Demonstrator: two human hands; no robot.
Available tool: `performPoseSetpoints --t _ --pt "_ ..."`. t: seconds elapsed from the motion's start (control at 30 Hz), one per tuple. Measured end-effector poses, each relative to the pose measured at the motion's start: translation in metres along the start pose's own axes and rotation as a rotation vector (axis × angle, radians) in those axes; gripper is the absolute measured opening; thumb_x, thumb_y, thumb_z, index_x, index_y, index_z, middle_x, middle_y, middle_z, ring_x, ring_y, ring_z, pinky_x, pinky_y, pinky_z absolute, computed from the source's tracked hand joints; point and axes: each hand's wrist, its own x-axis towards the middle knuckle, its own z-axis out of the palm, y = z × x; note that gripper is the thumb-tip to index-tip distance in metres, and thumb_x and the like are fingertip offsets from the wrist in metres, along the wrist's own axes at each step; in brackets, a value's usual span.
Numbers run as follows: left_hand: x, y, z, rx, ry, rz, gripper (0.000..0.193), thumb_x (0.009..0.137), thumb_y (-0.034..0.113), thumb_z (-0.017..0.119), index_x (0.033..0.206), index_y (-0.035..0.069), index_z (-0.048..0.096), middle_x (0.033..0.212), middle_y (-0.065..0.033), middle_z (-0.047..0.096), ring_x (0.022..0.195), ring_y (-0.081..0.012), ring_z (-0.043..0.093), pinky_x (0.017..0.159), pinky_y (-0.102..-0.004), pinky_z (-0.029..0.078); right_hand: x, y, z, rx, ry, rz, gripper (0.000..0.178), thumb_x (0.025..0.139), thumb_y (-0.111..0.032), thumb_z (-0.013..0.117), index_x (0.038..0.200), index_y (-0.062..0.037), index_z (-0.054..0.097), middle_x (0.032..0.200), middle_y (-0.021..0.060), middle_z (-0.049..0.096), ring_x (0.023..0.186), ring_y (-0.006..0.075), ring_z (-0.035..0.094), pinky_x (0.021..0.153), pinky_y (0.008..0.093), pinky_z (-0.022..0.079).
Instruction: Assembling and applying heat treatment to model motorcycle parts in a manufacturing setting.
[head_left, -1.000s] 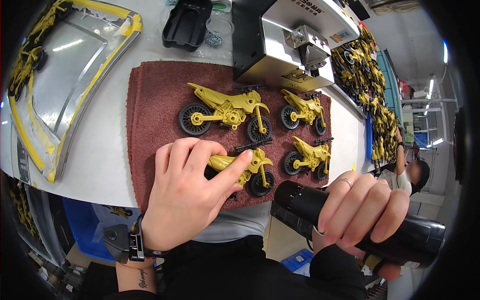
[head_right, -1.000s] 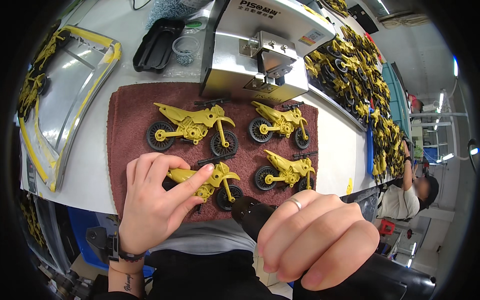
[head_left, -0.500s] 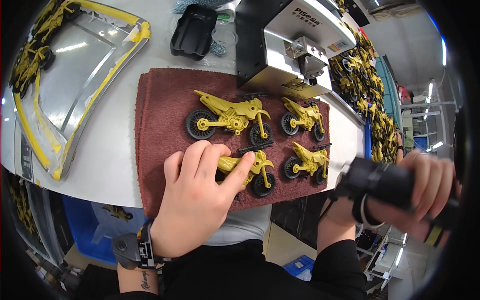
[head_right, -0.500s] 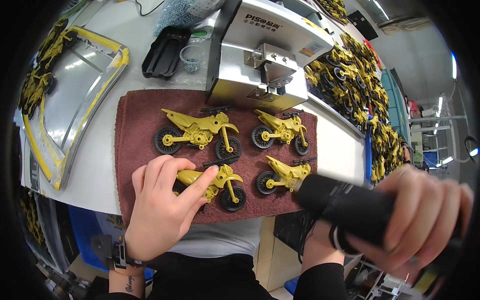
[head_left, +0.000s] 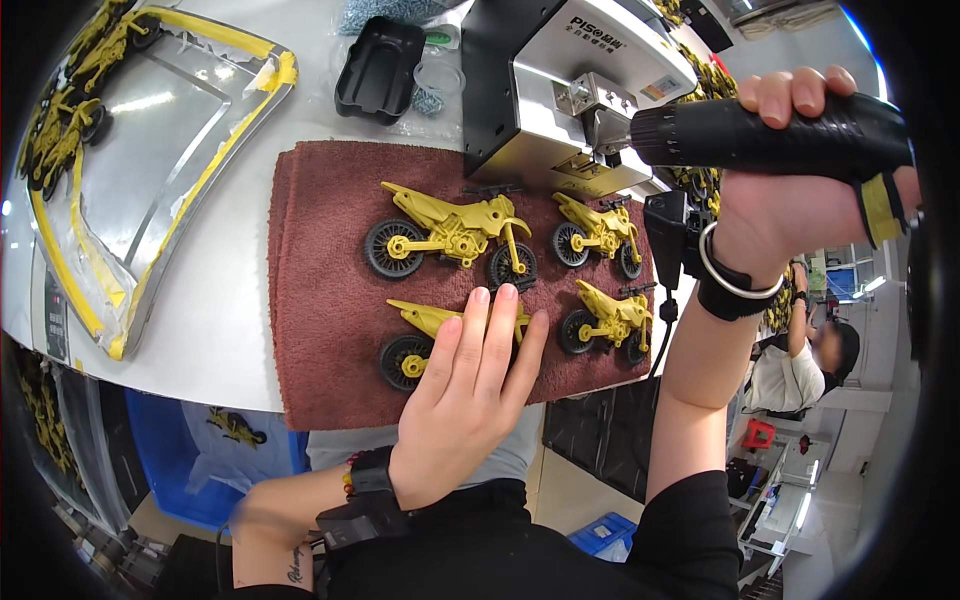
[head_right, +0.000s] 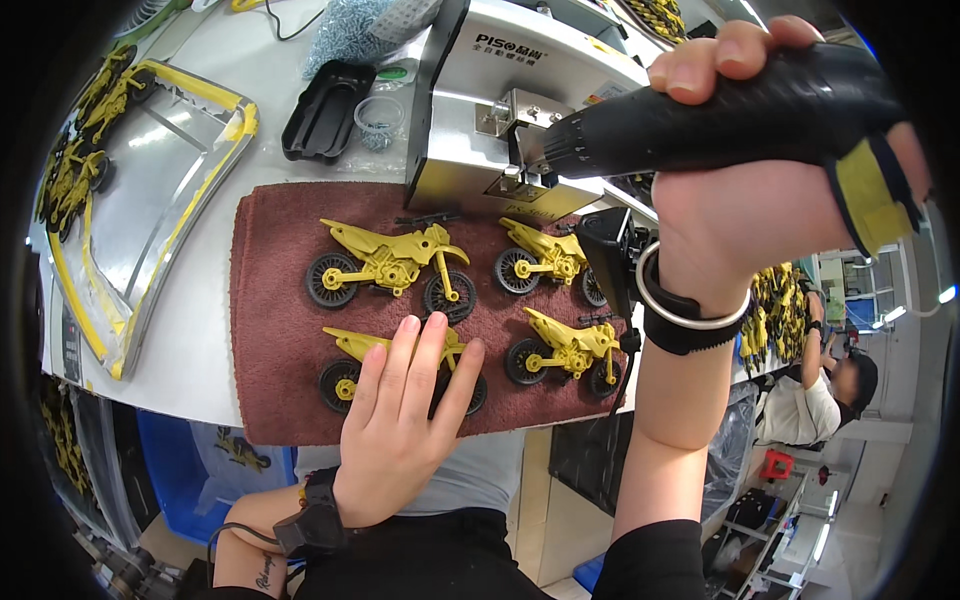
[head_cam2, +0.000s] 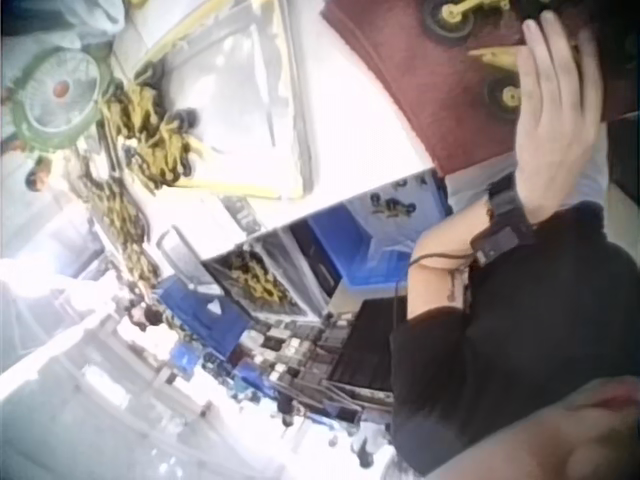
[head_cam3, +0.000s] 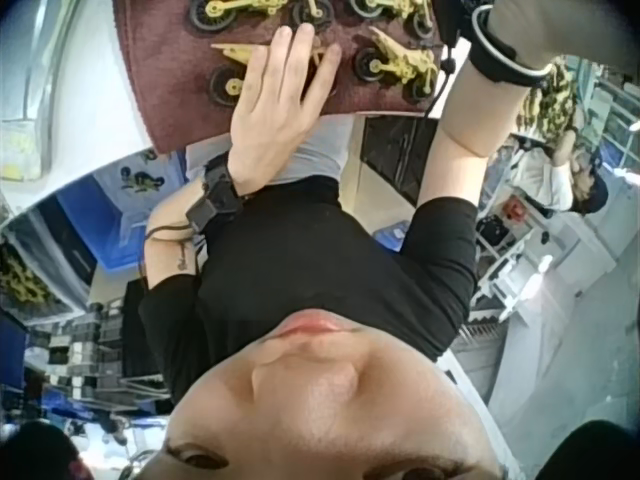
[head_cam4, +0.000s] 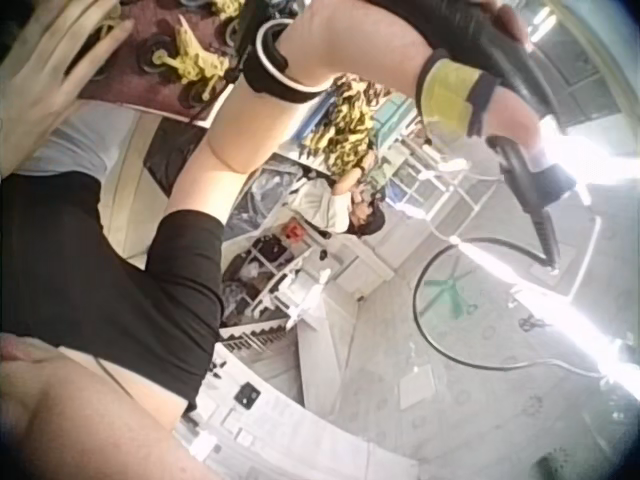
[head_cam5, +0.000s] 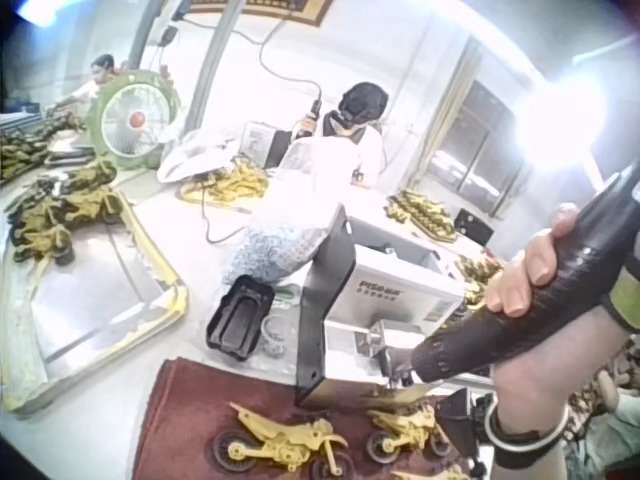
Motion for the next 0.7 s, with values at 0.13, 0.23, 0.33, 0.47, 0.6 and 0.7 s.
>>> performPoseSetpoints --t 0.13,0.23,0.33,0.47,0.6,0.7 --pt "0.002 0.004 0.003 0.064 0.044 -0.027 0.043 0.082 0.018 0.047 0.124 0.014 0.053 0.126 -0.0136 0.052 0.116 -0.0267 0.052 0.103 -0.04 0.031 -0.002 0.004 -0.009 -0.104 0.017 -0.028 0.068 0.069 -0.067 0.055 0.094 -0.0038 0.049 0.076 0.0067 0.047 0.065 0.019 0.044 0.07 0.0329 0.034" --pt "0.001 0.001 0.006 0.085 0.065 -0.033 0.039 0.085 0.015 0.045 0.122 0.014 0.054 0.124 -0.0133 0.054 0.114 -0.0265 0.053 0.102 -0.0392 0.032 -0.016 0.003 0.021 0.03 0.005 0.065 0.063 0.07 -0.059 0.062 0.098 -0.0053 0.046 0.074 0.0027 0.044 0.064 0.0153 0.043 0.068 0.0304 0.034" --pt "0.002 0.001 0.008 0.092 0.09 -0.019 0.036 0.087 0.015 0.044 0.122 0.014 0.054 0.123 -0.0137 0.054 0.112 -0.0267 0.054 0.101 -0.0386 0.034 -0.043 -0.003 0.053 -0.002 -0.025 0.023 0.045 0.068 -0.036 0.072 0.088 -0.0081 0.043 0.072 0.0003 0.048 0.056 0.0126 0.049 0.061 0.0265 0.038" --pt "0.0 0.002 0.011 0.074 0.113 -0.035 0.036 0.088 0.019 0.046 0.124 0.015 0.052 0.122 -0.0142 0.055 0.112 -0.0273 0.054 0.1 -0.0375 0.035 -0.065 0.01 0.096 0.088 0.0 0.017 0.037 0.067 -0.024 0.073 0.082 -0.0073 0.043 0.057 0.0046 0.051 0.043 0.0176 0.05 0.046 0.0298 0.043" --pt "-0.001 0.002 0.013 0.003 0.078 -0.04 0.039 0.089 0.023 0.045 0.126 0.013 0.05 0.126 -0.0182 0.051 0.117 -0.03 0.05 0.099 -0.0401 0.035 -0.077 0.019 0.11 0.048 -0.045 0.055 0.033 0.076 -0.024 0.07 0.086 -0.0052 0.044 0.063 0.0079 0.055 0.049 0.0201 0.056 0.048 0.0309 0.05" --pt "-0.003 -0.001 0.012 -0.048 0.059 -0.017 0.041 0.09 0.023 0.043 0.128 0.01 0.048 0.129 -0.0209 0.048 0.119 -0.0326 0.047 0.098 -0.0412 0.035 -0.077 0.032 0.108 0.043 -0.126 0.035 0.035 0.077 -0.028 0.069 0.088 -0.0048 0.045 0.067 0.0085 0.056 0.052 0.0208 0.058 0.05 0.0316 0.05"
